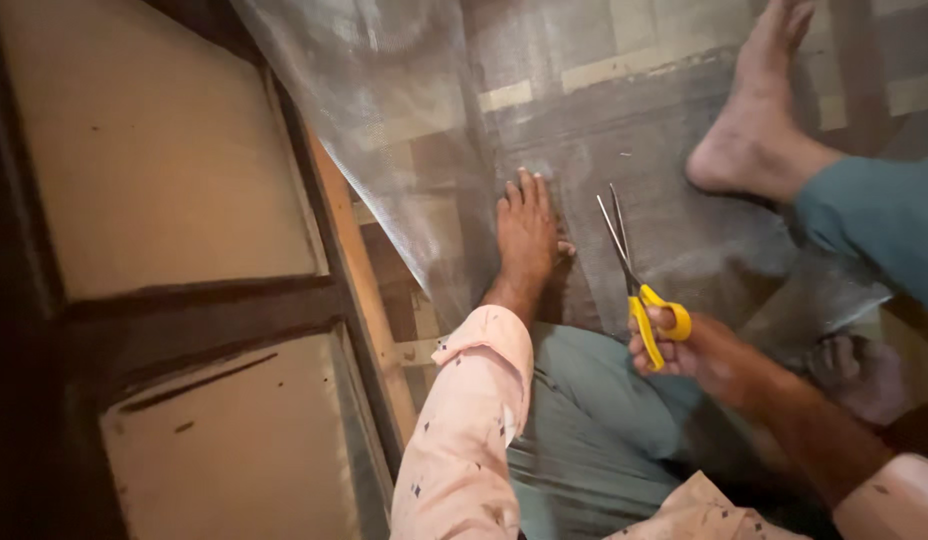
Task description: The person sits on the floor and uses yellow-handled scissors to cut a large piece of white mesh fabric. They hold the mesh with one hand and cut along a straight line with the other, separating a strip from the main sheet.
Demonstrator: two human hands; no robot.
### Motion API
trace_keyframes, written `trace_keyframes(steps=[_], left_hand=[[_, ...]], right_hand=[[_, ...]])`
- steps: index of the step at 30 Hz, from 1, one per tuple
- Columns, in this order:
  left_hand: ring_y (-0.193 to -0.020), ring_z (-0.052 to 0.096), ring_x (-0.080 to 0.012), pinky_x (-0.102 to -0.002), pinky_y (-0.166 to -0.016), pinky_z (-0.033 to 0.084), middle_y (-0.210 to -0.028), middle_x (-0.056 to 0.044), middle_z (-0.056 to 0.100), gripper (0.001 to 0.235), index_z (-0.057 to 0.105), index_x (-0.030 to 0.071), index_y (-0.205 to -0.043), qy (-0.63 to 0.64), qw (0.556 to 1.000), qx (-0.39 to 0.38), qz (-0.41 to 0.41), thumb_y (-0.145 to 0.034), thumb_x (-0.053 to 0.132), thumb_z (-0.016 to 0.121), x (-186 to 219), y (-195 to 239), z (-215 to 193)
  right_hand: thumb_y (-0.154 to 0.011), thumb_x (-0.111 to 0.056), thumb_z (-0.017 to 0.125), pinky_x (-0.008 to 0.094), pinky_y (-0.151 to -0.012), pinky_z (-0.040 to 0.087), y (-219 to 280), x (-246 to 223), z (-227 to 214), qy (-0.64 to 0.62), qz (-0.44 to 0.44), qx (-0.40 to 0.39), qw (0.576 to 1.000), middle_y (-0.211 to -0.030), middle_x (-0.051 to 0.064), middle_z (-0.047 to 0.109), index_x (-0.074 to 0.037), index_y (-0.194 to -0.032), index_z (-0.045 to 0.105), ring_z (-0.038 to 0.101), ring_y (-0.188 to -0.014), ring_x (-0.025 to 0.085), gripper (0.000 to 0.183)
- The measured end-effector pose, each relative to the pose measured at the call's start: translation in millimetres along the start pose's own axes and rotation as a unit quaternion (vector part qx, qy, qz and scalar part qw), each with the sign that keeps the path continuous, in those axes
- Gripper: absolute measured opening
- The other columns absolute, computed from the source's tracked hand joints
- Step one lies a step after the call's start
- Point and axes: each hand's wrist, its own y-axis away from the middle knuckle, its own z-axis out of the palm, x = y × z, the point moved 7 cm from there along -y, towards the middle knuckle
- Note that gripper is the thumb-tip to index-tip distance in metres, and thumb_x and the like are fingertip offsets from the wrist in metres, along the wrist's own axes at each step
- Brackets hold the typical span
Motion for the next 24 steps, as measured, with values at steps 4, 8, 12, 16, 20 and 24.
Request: trace_keyframes(steps=[4,8,12,16,20,24], left_hand=[[-0.141,0.040,-0.0356,-0.042,-0.112,0.037,-0.161,-0.020,0.032,0.126,0.027,0.000,-0.158,-0.024,0.999,-0.022,0.027,-0.063,0.056,0.089,-5.7,-2.6,-3.2],[-0.140,0.041,-0.0388,-0.045,-0.111,0.038,-0.158,-0.024,0.034,0.109,0.030,-0.004,-0.154,-0.002,0.999,0.002,0.044,-0.074,0.047,0.082,-3.9,0.7,-1.4],[-0.138,0.044,-0.0389,-0.047,-0.109,0.041,-0.154,-0.025,0.040,0.086,0.036,-0.006,-0.148,0.003,0.998,0.019,0.061,-0.080,0.030,0.076,-3.6,1.9,-1.7],[-0.135,0.049,-0.0374,-0.047,-0.109,0.044,-0.149,-0.022,0.047,0.082,0.043,-0.005,-0.147,0.069,0.994,0.040,0.071,-0.079,0.026,0.076,-10.6,14.8,-13.2],[-0.132,0.051,-0.0370,-0.047,-0.107,0.044,-0.146,-0.021,0.049,0.080,0.046,0.000,-0.146,0.104,0.991,0.047,0.072,-0.077,0.024,0.077,-12.2,19.0,-24.2],[-0.133,0.051,-0.0367,-0.047,-0.106,0.044,-0.145,-0.020,0.050,0.079,0.046,0.003,-0.148,0.124,0.990,0.011,0.064,-0.078,0.024,0.075,-14.0,18.6,-20.6]], right_hand=[[-0.087,-0.051,0.064,0.038,-0.081,0.055,-11.4,9.9,9.8,-0.018,0.043,-0.002,0.999,-0.095,0.009,0.069,-0.006,-0.115,0.063,0.068,-0.084,0.021,0.053],[-0.087,-0.048,0.060,0.037,-0.081,0.055,-8.8,16.5,14.0,-0.019,0.077,0.016,0.997,-0.094,0.008,0.069,-0.007,-0.116,0.063,0.068,-0.084,0.021,0.050],[-0.090,-0.050,0.059,0.036,-0.080,0.055,-8.7,16.3,22.8,0.004,0.095,0.036,0.995,-0.092,0.008,0.068,-0.005,-0.116,0.063,0.068,-0.081,0.020,0.052],[-0.089,-0.049,0.058,0.036,-0.077,0.055,-8.0,7.1,33.4,0.009,0.112,0.030,0.993,-0.090,0.009,0.070,-0.004,-0.115,0.064,0.069,-0.078,0.020,0.052],[-0.088,-0.047,0.059,0.037,-0.075,0.055,-21.3,5.7,47.3,-0.017,0.134,0.044,0.990,-0.088,0.010,0.069,-0.004,-0.114,0.064,0.068,-0.076,0.020,0.051],[-0.091,-0.047,0.057,0.034,-0.071,0.053,-56.2,-4.2,54.2,-0.015,0.065,0.065,0.996,-0.089,0.008,0.069,-0.005,-0.115,0.063,0.067,-0.076,0.019,0.049]])
